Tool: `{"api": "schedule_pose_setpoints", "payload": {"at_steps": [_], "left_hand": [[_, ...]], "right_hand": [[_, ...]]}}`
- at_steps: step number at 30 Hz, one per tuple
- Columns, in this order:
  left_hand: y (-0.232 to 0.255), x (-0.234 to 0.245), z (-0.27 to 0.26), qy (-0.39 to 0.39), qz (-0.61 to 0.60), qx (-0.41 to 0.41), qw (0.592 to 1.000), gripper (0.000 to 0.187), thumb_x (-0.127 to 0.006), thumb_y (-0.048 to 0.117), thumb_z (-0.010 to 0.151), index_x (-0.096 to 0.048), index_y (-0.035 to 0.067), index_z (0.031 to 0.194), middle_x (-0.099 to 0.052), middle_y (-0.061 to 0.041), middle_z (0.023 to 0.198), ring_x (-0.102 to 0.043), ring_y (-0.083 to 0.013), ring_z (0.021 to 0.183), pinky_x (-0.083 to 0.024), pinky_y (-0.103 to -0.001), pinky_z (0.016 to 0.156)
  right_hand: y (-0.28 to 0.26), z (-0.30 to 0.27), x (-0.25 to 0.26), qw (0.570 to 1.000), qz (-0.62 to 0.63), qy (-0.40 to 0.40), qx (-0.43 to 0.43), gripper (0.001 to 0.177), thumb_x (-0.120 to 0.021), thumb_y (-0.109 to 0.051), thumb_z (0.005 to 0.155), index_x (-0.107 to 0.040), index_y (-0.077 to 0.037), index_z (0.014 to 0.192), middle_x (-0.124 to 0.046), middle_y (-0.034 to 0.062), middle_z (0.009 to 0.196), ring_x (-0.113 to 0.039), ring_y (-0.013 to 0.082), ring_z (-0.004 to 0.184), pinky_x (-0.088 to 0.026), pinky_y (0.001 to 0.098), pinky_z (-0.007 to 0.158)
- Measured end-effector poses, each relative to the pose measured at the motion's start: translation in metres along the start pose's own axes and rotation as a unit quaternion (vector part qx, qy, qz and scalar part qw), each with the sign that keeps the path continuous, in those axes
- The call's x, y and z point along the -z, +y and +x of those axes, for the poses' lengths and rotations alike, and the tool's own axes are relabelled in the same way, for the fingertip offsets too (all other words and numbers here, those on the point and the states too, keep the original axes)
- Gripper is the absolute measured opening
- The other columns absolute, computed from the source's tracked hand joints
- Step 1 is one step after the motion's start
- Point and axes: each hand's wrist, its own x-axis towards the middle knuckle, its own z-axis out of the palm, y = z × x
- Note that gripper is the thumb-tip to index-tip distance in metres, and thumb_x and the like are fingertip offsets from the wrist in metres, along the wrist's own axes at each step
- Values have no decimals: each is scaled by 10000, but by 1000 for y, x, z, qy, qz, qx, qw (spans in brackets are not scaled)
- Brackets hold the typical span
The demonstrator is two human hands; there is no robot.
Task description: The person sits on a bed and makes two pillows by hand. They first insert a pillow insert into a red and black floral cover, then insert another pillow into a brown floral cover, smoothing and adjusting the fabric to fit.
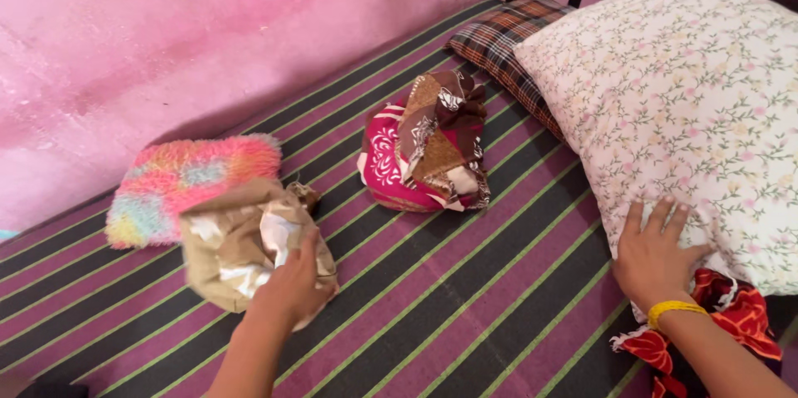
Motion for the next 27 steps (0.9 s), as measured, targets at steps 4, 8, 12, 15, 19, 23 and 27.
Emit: {"api": "schedule_pose_setpoints", "payload": {"at_steps": [4,8,12,15,19,23,27], "left_hand": [[28,-18,6,-40,-36,-51,997,1011,-703,406,888,-1,256,1599,-368,-181,1582,-509,-391,1373,-447,-498,1120],[69,-15,-10,-78,-84,-117,987,1056,-690,434,901,82,238,1594,-272,-188,1618,-421,-366,1436,-374,-475,1166],[83,-1,-24,-116,-92,-128,981,1036,-622,449,934,134,235,1607,-220,-161,1669,-417,-357,1454,-402,-442,1172],[87,-1,-30,-95,-128,-125,979,1029,-634,435,917,112,229,1595,-221,-144,1672,-423,-333,1458,-391,-431,1182],[87,3,-29,-115,-97,-118,981,1013,-603,446,940,132,237,1604,-212,-138,1675,-411,-333,1467,-387,-443,1180],[99,0,-29,-116,-103,-123,980,1015,-605,480,940,127,224,1595,-200,-142,1672,-398,-336,1467,-363,-441,1191],[107,4,-34,-121,-111,-144,976,972,-596,478,931,57,226,1606,-229,-148,1670,-418,-346,1456,-392,-450,1168]], "right_hand": [[5,12,-22,998,-52,25,36,750,-647,-271,836,-411,-80,1521,-460,244,1522,-450,422,1417,-507,690,880],[30,37,-6,992,6,-22,126,234,-566,-159,1021,-577,-95,1246,-766,113,1068,-711,287,1111,-601,452,875],[39,29,35,988,60,-49,134,464,-691,-404,871,-605,-123,1229,-721,102,1169,-672,287,1160,-569,438,983],[14,5,57,986,-19,-84,146,753,-746,-615,773,-555,-182,1359,-534,73,1424,-529,266,1296,-500,482,989],[-6,-8,73,922,-205,-153,290,778,-701,-684,816,-500,-261,1437,-291,-74,1609,-275,177,1508,-373,634,1119],[20,2,60,898,-207,-133,365,550,-649,-489,903,-533,-233,1375,-419,-56,1506,-314,181,1463,-302,479,1177],[41,11,50,909,-97,2,405,359,-591,-245,877,-651,-221,1230,-598,-43,1354,-450,200,1342,-329,442,1168]]}}
